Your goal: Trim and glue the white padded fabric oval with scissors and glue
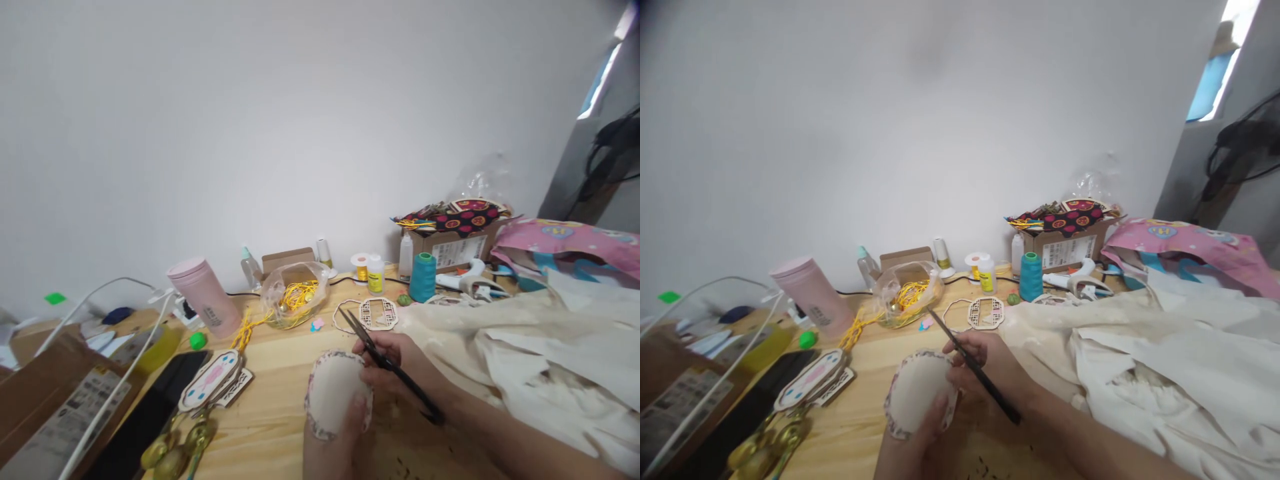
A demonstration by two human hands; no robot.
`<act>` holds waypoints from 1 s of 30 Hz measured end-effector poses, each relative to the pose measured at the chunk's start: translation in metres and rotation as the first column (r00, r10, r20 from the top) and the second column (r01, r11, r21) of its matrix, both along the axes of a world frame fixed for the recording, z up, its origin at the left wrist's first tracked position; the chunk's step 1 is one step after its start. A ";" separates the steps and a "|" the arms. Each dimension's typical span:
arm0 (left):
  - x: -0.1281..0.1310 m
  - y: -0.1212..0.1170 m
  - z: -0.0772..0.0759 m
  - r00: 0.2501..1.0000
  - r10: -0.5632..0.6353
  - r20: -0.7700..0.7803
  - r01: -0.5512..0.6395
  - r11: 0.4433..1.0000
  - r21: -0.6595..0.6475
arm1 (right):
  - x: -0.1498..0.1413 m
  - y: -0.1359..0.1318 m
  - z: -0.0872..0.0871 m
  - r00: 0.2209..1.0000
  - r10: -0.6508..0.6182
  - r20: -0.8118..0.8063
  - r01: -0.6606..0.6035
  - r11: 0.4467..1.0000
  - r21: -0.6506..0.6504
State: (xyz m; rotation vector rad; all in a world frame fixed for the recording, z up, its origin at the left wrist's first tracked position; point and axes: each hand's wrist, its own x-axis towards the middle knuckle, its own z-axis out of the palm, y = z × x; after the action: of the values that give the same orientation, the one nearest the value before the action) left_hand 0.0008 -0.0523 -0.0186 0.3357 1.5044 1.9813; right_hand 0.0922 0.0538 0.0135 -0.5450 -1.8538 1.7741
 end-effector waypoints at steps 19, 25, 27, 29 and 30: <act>-0.005 -0.018 0.027 0.946 0.165 0.279 -0.192 0.979 0.072 | 0.007 0.005 -0.011 0.871 -0.378 0.313 -0.106 0.479 0.872; -0.003 -0.019 0.030 0.940 0.179 0.290 -0.206 0.976 0.067 | 0.009 0.006 -0.010 0.895 -0.349 0.279 -0.075 0.498 0.864; -0.003 -0.019 0.030 0.939 0.172 0.298 -0.203 0.976 0.078 | 0.009 0.004 -0.010 0.911 -0.308 0.274 -0.089 0.502 0.860; -0.003 -0.020 0.031 0.937 0.158 0.311 -0.190 0.979 0.078 | 0.009 0.003 -0.011 0.919 -0.286 0.271 -0.095 0.507 0.857; -0.003 -0.020 0.031 0.936 0.153 0.317 -0.185 0.980 0.073 | 0.009 0.003 -0.011 0.922 -0.277 0.271 -0.097 0.511 0.854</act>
State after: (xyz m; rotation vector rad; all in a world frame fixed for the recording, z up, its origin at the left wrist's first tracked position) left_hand -0.0017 -0.0720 0.0121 -0.0687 1.2697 2.1324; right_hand 0.1010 0.0570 0.0025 -0.5670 -2.5955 0.4608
